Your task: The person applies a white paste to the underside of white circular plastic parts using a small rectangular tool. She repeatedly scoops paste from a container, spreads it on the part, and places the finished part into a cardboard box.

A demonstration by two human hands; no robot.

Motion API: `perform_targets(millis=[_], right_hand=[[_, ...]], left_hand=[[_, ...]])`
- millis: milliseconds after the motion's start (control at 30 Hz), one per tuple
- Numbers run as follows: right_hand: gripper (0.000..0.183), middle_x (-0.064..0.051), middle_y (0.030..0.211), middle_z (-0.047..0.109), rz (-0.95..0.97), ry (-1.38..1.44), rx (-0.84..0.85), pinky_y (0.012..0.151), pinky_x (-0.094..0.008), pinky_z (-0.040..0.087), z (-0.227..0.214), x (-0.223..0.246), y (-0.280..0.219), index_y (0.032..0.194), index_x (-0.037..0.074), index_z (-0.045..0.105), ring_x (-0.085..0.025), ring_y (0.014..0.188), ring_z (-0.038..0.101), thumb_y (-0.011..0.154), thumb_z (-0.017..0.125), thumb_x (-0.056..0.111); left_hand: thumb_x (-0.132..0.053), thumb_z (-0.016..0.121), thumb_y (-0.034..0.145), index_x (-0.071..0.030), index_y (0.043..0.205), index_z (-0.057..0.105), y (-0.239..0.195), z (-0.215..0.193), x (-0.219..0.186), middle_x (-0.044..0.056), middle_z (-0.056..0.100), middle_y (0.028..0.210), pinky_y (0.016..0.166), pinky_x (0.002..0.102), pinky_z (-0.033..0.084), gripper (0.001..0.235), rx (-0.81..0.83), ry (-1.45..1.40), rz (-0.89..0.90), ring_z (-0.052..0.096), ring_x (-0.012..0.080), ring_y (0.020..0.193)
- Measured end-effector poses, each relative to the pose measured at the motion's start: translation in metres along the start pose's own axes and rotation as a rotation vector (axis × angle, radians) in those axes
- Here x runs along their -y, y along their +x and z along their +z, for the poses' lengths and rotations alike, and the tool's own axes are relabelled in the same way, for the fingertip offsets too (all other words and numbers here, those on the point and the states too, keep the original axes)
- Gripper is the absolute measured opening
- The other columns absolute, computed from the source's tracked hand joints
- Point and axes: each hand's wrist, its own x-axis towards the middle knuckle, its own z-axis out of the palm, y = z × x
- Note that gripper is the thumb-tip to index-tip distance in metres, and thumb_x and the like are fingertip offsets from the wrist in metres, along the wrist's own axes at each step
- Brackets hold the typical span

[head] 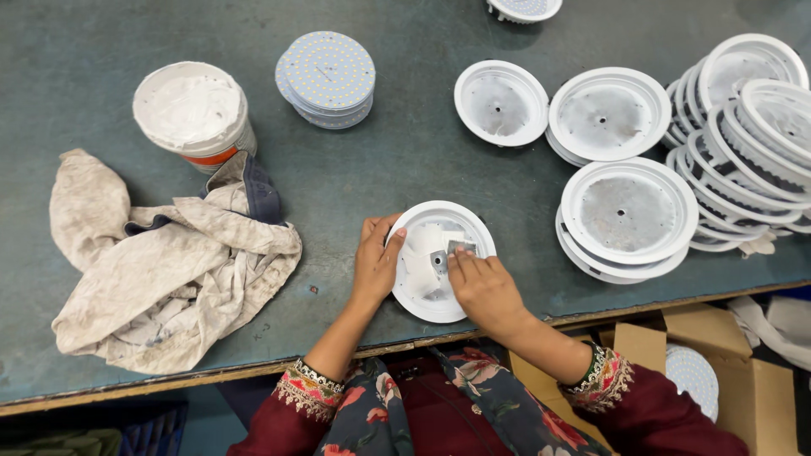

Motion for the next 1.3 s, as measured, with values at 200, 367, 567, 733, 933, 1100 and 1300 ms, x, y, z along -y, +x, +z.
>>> perform_targets(millis=[200,367,567,733,933,1100,1300], right_hand=[[0.038,-0.01,0.104,0.076,0.179,0.265,0.111,0.076,-0.04,0.051,-0.033,-0.015,-0.005,0.114,0.002,0.073,-0.024,0.085,0.071,0.077,0.065,0.002],[0.036,-0.006,0.108,0.074,0.105,0.492,-0.099,0.083,-0.038,0.05,-0.024,-0.046,0.025,0.114,0.009,0.074,-0.026,0.096,0.071,0.082,0.066,-0.003],[0.036,-0.001,0.103,0.076,0.058,0.48,0.006,0.086,-0.038,0.051,-0.013,-0.046,0.027,0.111,0.012,0.076,-0.024,0.095,0.07,0.081,0.065,-0.003],[0.04,-0.005,0.112,0.076,0.013,0.444,-0.092,0.083,-0.036,0.051,-0.028,-0.037,-0.002,0.115,0.008,0.073,-0.021,0.098,0.071,0.08,0.062,-0.007],[0.036,-0.004,0.106,0.076,0.114,0.427,-0.107,0.081,-0.037,0.05,-0.017,-0.047,0.023,0.114,0.008,0.074,-0.023,0.093,0.07,0.082,0.064,-0.005],[0.035,-0.005,0.108,0.076,0.122,0.389,-0.101,0.08,-0.037,0.05,-0.005,-0.04,0.035,0.112,0.007,0.073,-0.024,0.09,0.071,0.081,0.063,-0.006],[0.038,-0.009,0.109,0.076,0.153,0.381,-0.104,0.08,-0.038,0.051,-0.019,-0.018,-0.003,0.118,0.004,0.071,-0.024,0.092,0.071,0.083,0.061,-0.007]], left_hand=[[-0.027,0.057,0.101,-0.006,0.121,0.07,0.001,-0.001,-0.007,0.009,0.055,0.111,0.092,0.033,0.049,0.032,-0.009,0.005,-0.003,0.059,0.0209,0.101],[-0.027,0.056,0.1,-0.007,0.12,0.07,0.0,-0.001,-0.005,0.008,0.056,0.113,0.092,0.033,0.049,0.031,-0.002,-0.009,-0.042,0.06,0.0208,0.102],[-0.028,0.057,0.102,-0.006,0.12,0.07,-0.002,-0.003,-0.006,0.01,0.055,0.113,0.093,0.034,0.049,0.031,-0.019,-0.005,0.009,0.059,0.0223,0.103],[-0.03,0.055,0.103,-0.008,0.122,0.07,-0.001,-0.002,-0.006,0.009,0.054,0.113,0.092,0.035,0.051,0.033,-0.013,0.021,-0.018,0.06,0.0214,0.103],[-0.031,0.056,0.102,-0.008,0.122,0.07,-0.003,-0.001,-0.006,0.008,0.055,0.116,0.091,0.034,0.052,0.034,-0.018,0.007,-0.036,0.062,0.0204,0.104],[-0.029,0.055,0.103,-0.007,0.122,0.069,-0.005,-0.004,-0.006,0.01,0.055,0.118,0.094,0.035,0.051,0.033,-0.055,-0.012,0.017,0.061,0.0225,0.107],[-0.029,0.054,0.103,-0.007,0.123,0.069,-0.008,0.0,-0.004,0.011,0.054,0.119,0.097,0.037,0.05,0.033,-0.074,0.013,0.005,0.061,0.0244,0.11]])
